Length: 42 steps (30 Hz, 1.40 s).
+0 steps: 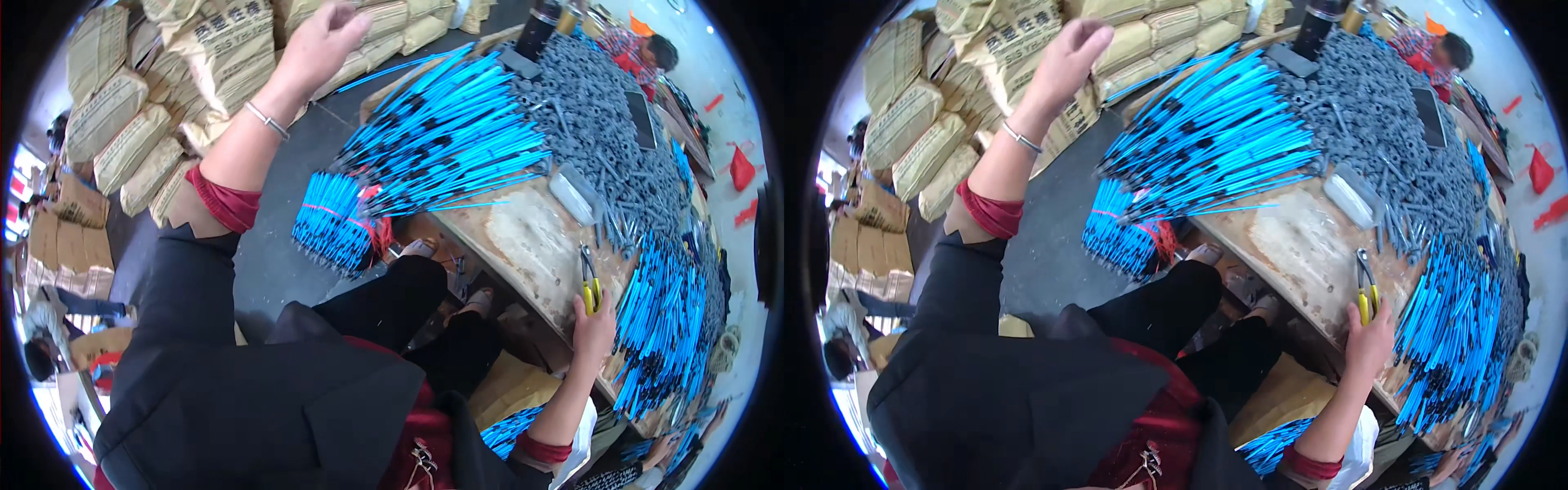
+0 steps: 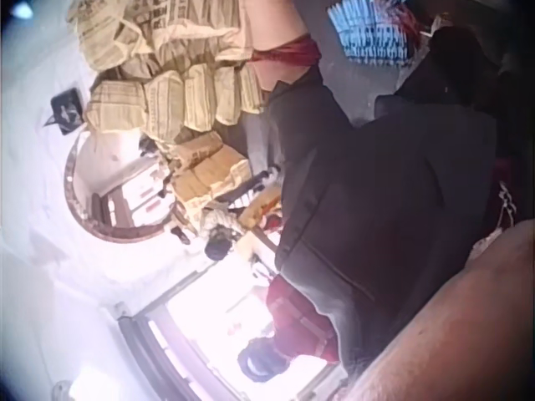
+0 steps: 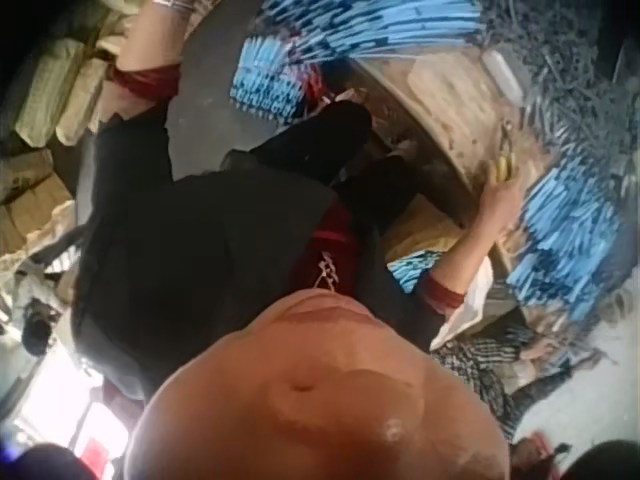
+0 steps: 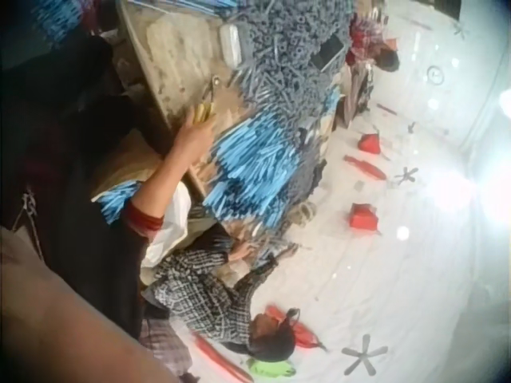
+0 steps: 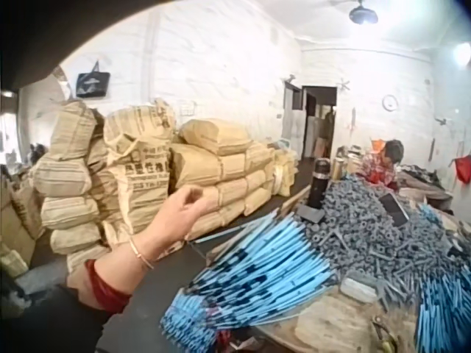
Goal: The person assembles plastic rib components by threading a wire through them, fitting them into a circular plastic hub, and cutting the excess wire with pliers.
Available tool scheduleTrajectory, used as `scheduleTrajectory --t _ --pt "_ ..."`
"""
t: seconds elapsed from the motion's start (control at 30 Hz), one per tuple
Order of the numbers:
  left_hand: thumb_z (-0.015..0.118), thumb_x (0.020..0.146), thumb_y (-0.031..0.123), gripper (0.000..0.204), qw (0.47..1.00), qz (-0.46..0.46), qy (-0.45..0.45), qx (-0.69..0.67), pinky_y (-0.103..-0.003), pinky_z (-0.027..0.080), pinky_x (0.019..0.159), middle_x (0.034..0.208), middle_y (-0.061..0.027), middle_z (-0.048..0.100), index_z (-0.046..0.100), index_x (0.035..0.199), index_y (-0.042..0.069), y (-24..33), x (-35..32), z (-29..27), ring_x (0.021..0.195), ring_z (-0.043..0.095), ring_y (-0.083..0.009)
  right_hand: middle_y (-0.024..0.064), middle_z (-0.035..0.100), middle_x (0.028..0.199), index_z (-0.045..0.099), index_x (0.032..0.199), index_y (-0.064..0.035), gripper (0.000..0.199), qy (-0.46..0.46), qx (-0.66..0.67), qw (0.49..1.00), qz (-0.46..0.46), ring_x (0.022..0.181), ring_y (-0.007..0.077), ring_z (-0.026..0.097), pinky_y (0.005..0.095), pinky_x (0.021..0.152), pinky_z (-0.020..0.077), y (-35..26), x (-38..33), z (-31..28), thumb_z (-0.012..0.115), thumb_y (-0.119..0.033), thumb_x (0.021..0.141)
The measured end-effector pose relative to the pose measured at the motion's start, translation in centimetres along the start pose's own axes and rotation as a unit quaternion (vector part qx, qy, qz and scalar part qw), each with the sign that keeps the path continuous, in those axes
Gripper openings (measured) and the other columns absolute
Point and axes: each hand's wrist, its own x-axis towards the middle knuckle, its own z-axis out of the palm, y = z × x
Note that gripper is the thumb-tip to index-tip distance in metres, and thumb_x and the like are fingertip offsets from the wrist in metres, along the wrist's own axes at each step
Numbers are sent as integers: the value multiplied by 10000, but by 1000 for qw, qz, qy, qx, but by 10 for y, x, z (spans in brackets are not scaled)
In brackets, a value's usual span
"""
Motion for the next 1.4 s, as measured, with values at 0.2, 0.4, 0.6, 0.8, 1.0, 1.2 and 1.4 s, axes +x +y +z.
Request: scheduleTrajectory --t 0.2,0.4,0.6,0.8,1.0,1.2,1.4 --pt "557 853 389 564 968 -221 -117 5 -301 420 842 1159 -123 524 428 1240 -1 -75 -25 -10 1017 514 -182 203 536 1107 513 1147 -36 472 45 -114 990 -69 1005 348 511 416 842 409 2 -3 9 628 -318 786" --pt "507 852 470 510 900 -322 -286 71 -352 443 771 1042 -135 574 558 1105 30 -67 -5 4 946 535 -195 190 529 1094 533 1101 3 380 101 148 954 -239 1016 345 503 382 869 401 -85 -41 -3 634 -187 787" --pt "537 830 465 473 942 -66 -298 143 -377 460 696 874 -130 590 625 905 6 -26 -50 16 784 561 -228 229 523 1125 512 1120 41 407 -44 253 943 -212 965 363 536 370 830 440 -159 -43 26 573 -246 837" --pt "600 787 414 409 931 143 -86 324 -399 468 671 810 -131 578 636 874 15 -24 -90 28 709 580 -311 289 499 1153 470 1104 125 555 18 217 954 -206 1066 410 481 439 897 384 -213 -4 60 490 -378 871" --pt "591 803 366 362 966 84 -90 225 -391 471 672 801 -141 578 631 939 34 -29 -88 36 759 594 -304 275 441 1226 428 1188 60 620 -62 355 917 -173 1211 430 325 496 1008 236 -268 29 75 459 -463 855" --pt "586 815 316 320 980 81 -38 175 -350 483 684 792 -112 584 606 983 44 -40 -86 12 754 594 -267 249 413 1271 430 1231 -28 574 -33 261 946 -190 1169 450 356 500 978 287 -266 27 87 413 -476 873" --pt "586 841 218 266 992 90 84 39 -284 472 705 863 -99 618 592 1025 26 -1 -104 2 766 597 -177 265 525 1126 522 1147 -17 537 4 202 970 -134 1066 415 477 467 919 358 -235 23 72 416 -467 875"
